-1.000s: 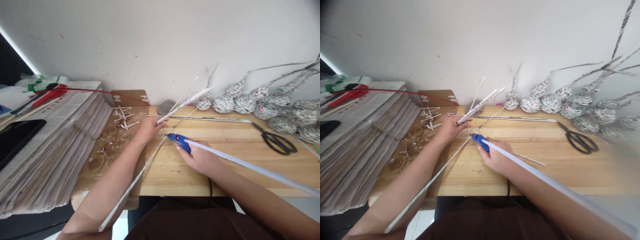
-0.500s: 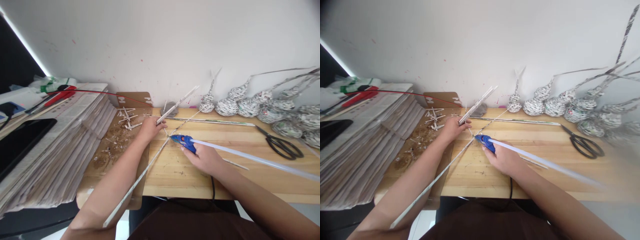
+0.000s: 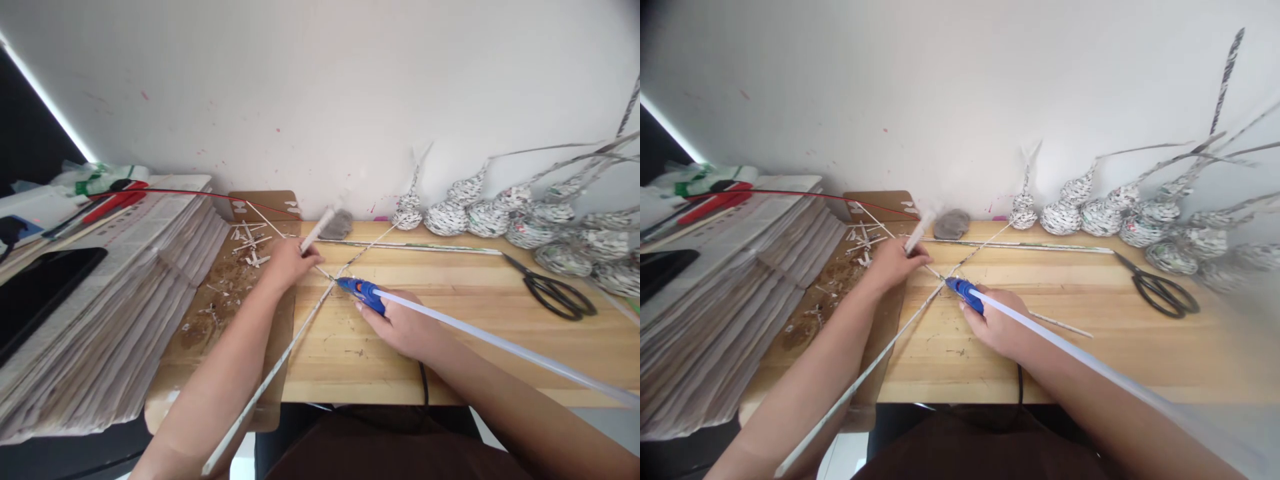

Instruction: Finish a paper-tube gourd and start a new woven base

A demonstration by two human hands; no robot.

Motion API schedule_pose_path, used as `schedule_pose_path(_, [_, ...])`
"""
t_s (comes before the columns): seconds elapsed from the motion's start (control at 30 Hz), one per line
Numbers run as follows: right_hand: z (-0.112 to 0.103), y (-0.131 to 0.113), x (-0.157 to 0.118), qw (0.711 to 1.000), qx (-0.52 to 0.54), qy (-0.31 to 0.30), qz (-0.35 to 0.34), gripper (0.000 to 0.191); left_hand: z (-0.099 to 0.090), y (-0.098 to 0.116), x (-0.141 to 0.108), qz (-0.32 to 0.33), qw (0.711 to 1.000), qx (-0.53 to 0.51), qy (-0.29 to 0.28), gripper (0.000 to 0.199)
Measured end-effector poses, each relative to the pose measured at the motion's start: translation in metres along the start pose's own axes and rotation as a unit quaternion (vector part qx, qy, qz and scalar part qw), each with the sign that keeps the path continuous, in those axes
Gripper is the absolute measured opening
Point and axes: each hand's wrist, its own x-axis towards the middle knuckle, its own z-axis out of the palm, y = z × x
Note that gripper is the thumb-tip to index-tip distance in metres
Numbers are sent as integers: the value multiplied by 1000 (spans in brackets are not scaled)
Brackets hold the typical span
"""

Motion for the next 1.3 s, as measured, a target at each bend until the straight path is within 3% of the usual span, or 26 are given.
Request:
schedule_pose_path(0.07, [1, 0, 0, 1000, 11, 8, 0, 33, 7, -2, 1, 12, 997, 0, -83, 7])
schedule_pose_path(0.2, [3, 4, 2, 999, 36, -1, 10, 39, 13, -9, 3, 11, 991, 37, -124, 13])
schedule_pose_path(0.4, [6, 7, 2, 998, 55, -13, 28, 42, 16, -11, 2, 18, 989, 56, -134, 8])
schedule_pose_path(0.57, [5, 7, 2, 998, 60, -5, 21, 39, 21, -11, 0, 17, 987, 10, -161, 15])
schedule_pose_path(0.7, [4, 10, 5, 998, 58, 14, 5, 38, 13, 1, -4, 19, 991, 48, -124, 20])
schedule_pose_path(0.8, [3, 12, 7, 997, 77, 12, -6, 36, 3, 15, -15, 12, 984, 110, -140, 32])
schedule_pose_path(0.97, [1, 13, 8, 996, 92, 14, 2, 33, -4, 24, -42, 5, 970, 140, -201, 34])
schedule_pose_path(1.13, [-10, 11, -1, 997, 73, 28, 1, 32, 0, 30, -64, -13, 978, 102, -180, 29])
schedule_pose_path(1.3, [-25, 14, -30, 997, 70, 42, 2, 36, 4, 38, -87, -16, 986, 20, -164, 29])
